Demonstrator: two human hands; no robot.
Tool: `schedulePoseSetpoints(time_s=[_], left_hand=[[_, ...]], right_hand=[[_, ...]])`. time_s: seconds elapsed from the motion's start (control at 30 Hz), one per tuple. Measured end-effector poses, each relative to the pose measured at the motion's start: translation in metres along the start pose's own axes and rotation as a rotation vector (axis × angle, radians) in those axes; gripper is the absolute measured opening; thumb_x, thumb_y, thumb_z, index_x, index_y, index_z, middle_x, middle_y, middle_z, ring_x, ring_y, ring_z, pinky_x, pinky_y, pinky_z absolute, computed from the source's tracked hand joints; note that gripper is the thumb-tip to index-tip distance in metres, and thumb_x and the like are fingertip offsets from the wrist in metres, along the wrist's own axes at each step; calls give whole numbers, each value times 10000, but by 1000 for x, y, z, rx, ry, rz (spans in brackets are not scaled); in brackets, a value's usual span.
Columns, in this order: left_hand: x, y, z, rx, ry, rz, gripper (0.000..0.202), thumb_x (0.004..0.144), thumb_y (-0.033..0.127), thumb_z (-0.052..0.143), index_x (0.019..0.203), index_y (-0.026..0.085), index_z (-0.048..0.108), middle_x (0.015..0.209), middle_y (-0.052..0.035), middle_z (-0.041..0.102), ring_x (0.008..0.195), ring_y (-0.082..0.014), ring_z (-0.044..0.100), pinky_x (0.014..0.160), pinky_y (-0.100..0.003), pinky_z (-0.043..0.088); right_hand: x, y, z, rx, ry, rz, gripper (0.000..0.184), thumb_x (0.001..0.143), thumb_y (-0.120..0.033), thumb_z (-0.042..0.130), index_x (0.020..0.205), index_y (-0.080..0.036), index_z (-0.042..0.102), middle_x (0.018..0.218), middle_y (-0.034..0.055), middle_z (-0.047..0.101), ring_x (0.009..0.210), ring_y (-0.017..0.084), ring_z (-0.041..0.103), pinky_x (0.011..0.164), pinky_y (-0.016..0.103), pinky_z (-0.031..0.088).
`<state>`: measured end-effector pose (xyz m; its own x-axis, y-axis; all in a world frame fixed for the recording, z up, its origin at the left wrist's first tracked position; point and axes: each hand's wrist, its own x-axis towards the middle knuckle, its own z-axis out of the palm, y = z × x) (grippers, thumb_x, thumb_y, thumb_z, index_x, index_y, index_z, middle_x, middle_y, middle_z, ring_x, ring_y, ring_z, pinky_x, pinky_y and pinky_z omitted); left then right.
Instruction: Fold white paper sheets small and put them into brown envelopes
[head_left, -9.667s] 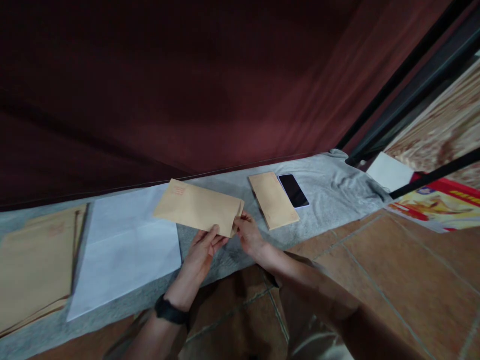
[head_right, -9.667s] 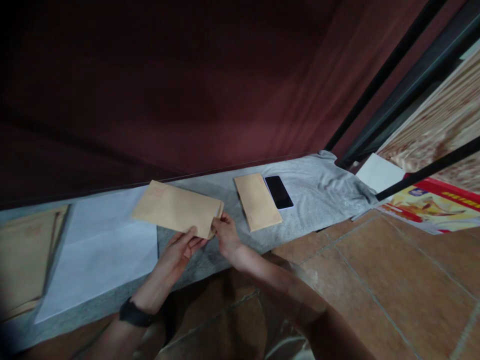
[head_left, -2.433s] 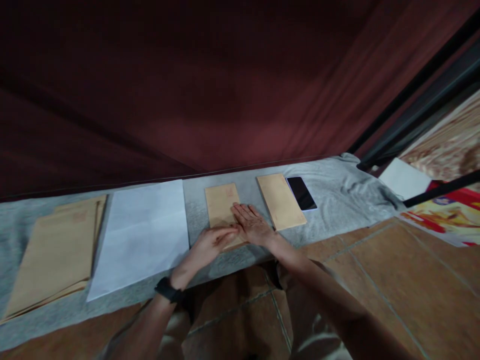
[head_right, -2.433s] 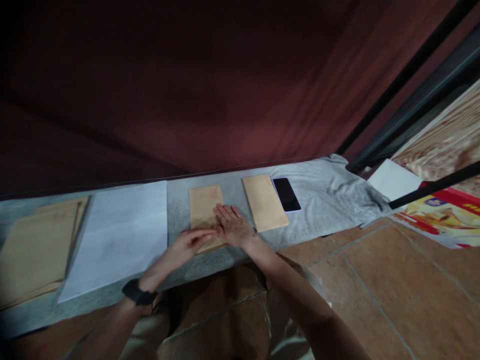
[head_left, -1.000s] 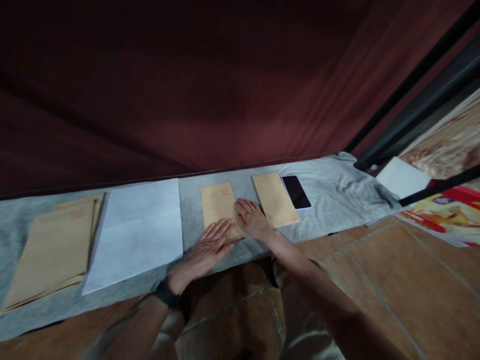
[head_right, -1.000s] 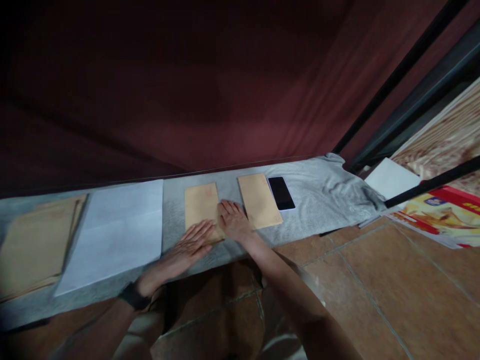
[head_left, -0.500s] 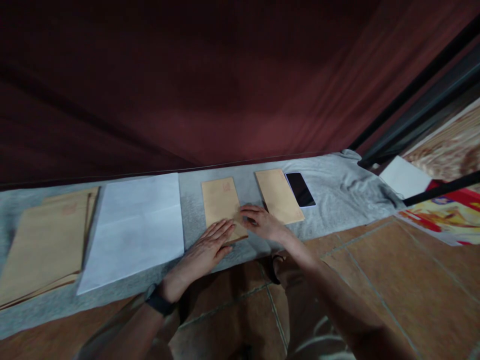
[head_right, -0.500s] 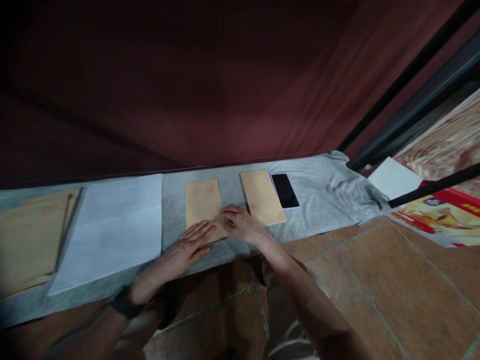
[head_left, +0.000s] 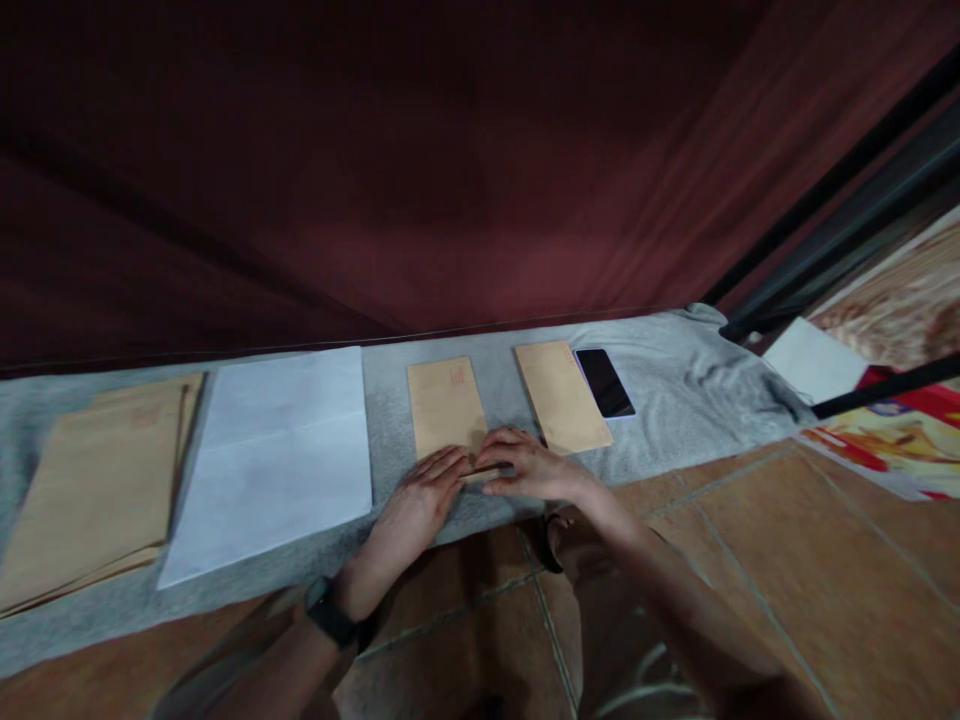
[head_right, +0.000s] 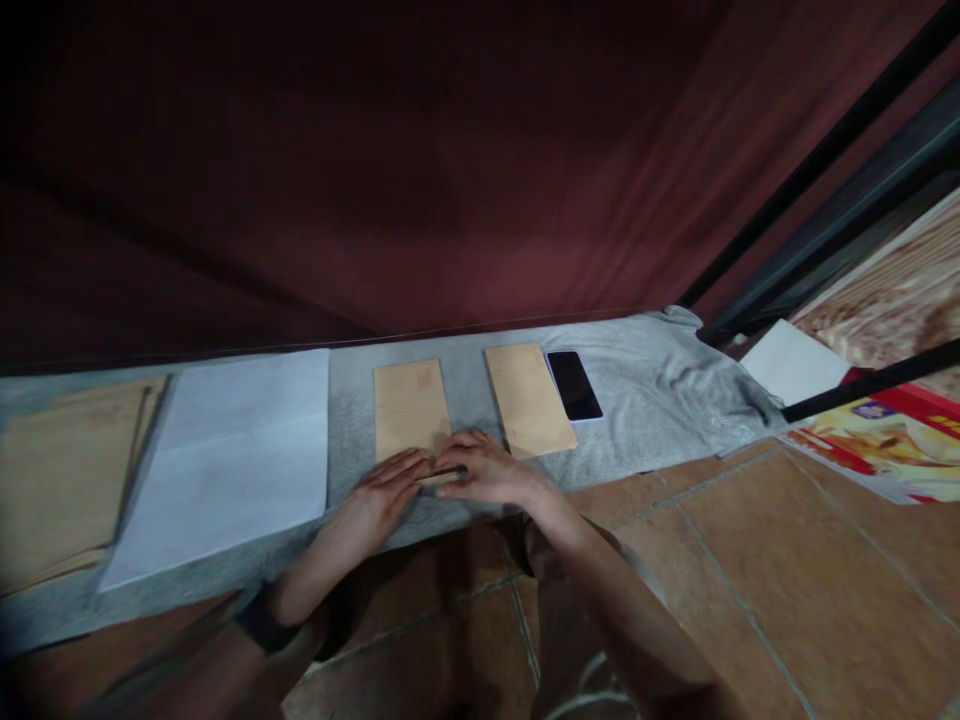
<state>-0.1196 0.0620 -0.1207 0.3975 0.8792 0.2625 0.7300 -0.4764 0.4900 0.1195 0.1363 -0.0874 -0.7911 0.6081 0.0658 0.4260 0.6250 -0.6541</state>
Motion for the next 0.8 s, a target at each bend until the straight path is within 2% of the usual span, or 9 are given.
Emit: schedulePoseSetpoints(time_s=[0.17, 0.33, 0.47, 0.57, 0.63, 0.7, 0.8], left_hand=[[2, 3, -3, -36, 26, -13, 355, 1005, 230, 461, 1301, 224, 657, 1360, -84, 673, 1303, -223, 598, 1113, -445, 506], [0, 2, 5, -53, 35, -73, 366, 1007, 225, 430, 1302, 224, 648, 1395, -91, 645, 1337, -231, 566, 1133, -462, 480], [-4, -3, 15, -16, 148, -187, 395, 982, 271, 496, 1356, 193, 596, 1507, -135, 532, 1433, -289, 458, 1184, -516, 405], [-6, -6, 19, 1, 200, -262, 480, 947, 253, 540, 1423, 189, 524, 1575, -157, 434, 1477, -314, 388, 1193, -535, 380], [-7, -6, 19, 19, 214, -300, 513, 947, 242, 524, 1455, 182, 483, 1609, -176, 368, 1497, -328, 348, 1182, -549, 385], [-7, -5, 17, 64, 222, -330, 525, 961, 249, 496, 1478, 167, 449, 1622, -201, 329, 1504, -345, 325, 1167, -569, 387], [-7, 2, 11, 161, 200, -349, 524, 981, 275, 468, 1486, 144, 425, 1581, -218, 382, 1454, -364, 387, 1136, -565, 408]], right_hand=[[4, 1, 8, -54, 49, 47, 158, 922, -205, 702, 1076, -235, 710, 1097, 34, 650, 1121, 187, 583, 1009, 344, 437], [7, 1, 18, -175, 92, 106, 107, 936, -201, 670, 1037, -223, 692, 1094, 42, 651, 1101, 204, 581, 989, 374, 429], [6, -12, 23, -308, 150, 106, 136, 952, -200, 643, 1082, -204, 681, 1121, 68, 667, 1088, 228, 581, 966, 394, 453], [3, -25, 36, -357, 153, 2, 207, 1006, -203, 547, 1167, -207, 677, 1188, 78, 688, 1110, 222, 599, 1005, 392, 469], [0, -33, 51, -352, 146, -69, 282, 1031, -234, 501, 1269, -191, 646, 1304, 78, 667, 1192, 207, 593, 1064, 363, 466], [-5, -38, 67, -373, 168, -84, 402, 1028, -304, 518, 1376, -112, 580, 1436, 120, 595, 1331, 229, 527, 1149, 361, 422], [-13, -40, 86, -441, 209, -79, 565, 1026, -390, 519, 1467, -40, 483, 1559, 179, 464, 1473, 264, 388, 1241, 410, 321]])
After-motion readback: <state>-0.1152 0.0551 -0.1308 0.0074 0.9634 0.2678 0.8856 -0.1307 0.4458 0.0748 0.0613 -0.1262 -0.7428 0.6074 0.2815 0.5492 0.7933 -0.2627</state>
